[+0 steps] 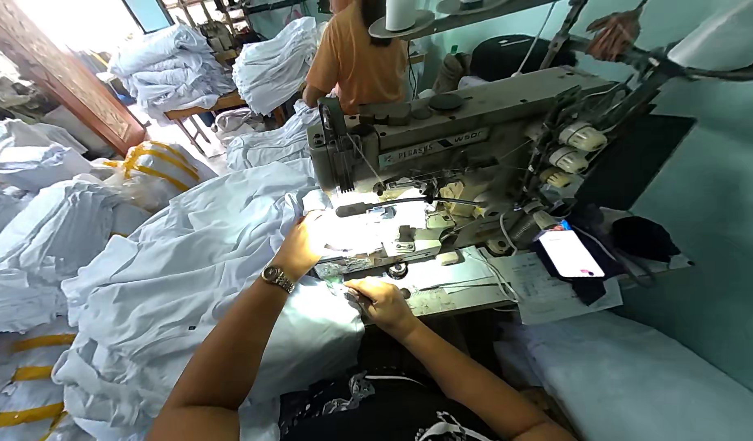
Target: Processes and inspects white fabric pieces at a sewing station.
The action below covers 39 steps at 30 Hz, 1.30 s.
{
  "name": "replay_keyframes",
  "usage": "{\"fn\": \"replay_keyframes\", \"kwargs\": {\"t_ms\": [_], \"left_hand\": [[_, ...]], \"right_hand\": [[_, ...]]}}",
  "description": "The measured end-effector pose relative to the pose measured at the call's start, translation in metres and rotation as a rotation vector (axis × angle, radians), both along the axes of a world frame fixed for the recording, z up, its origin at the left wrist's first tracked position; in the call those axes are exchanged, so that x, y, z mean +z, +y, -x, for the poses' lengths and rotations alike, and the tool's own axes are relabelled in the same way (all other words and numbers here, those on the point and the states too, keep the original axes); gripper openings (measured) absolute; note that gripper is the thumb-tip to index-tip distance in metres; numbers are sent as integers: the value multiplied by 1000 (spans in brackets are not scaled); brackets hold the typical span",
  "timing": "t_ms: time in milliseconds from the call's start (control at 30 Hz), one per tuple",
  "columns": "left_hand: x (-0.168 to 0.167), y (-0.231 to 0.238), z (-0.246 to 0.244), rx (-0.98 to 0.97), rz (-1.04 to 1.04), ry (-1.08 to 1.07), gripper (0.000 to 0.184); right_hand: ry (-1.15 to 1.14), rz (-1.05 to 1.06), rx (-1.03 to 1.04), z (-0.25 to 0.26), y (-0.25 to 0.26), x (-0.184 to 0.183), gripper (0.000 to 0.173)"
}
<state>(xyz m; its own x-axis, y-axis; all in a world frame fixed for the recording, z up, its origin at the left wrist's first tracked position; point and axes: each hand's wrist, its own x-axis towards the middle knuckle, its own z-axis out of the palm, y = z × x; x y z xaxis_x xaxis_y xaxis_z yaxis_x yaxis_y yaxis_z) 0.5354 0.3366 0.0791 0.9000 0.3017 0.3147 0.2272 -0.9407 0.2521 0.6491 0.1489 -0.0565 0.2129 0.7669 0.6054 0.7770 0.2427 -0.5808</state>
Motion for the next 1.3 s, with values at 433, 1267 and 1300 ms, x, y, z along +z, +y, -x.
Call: {"fn": "replay_keyframes", "kwargs": {"t_ms": [433, 1267, 1300], "left_hand": [[-2, 22, -34, 216, 246, -162, 20], [-69, -60, 120, 131, 681, -224, 22], [-69, -59, 121, 84, 716, -231, 19]], "right_hand": [[7, 277, 86, -4, 1, 15, 34], [-164, -219, -188, 25, 41, 42, 18], [-156, -225, -161, 27, 43, 45, 20]]}}
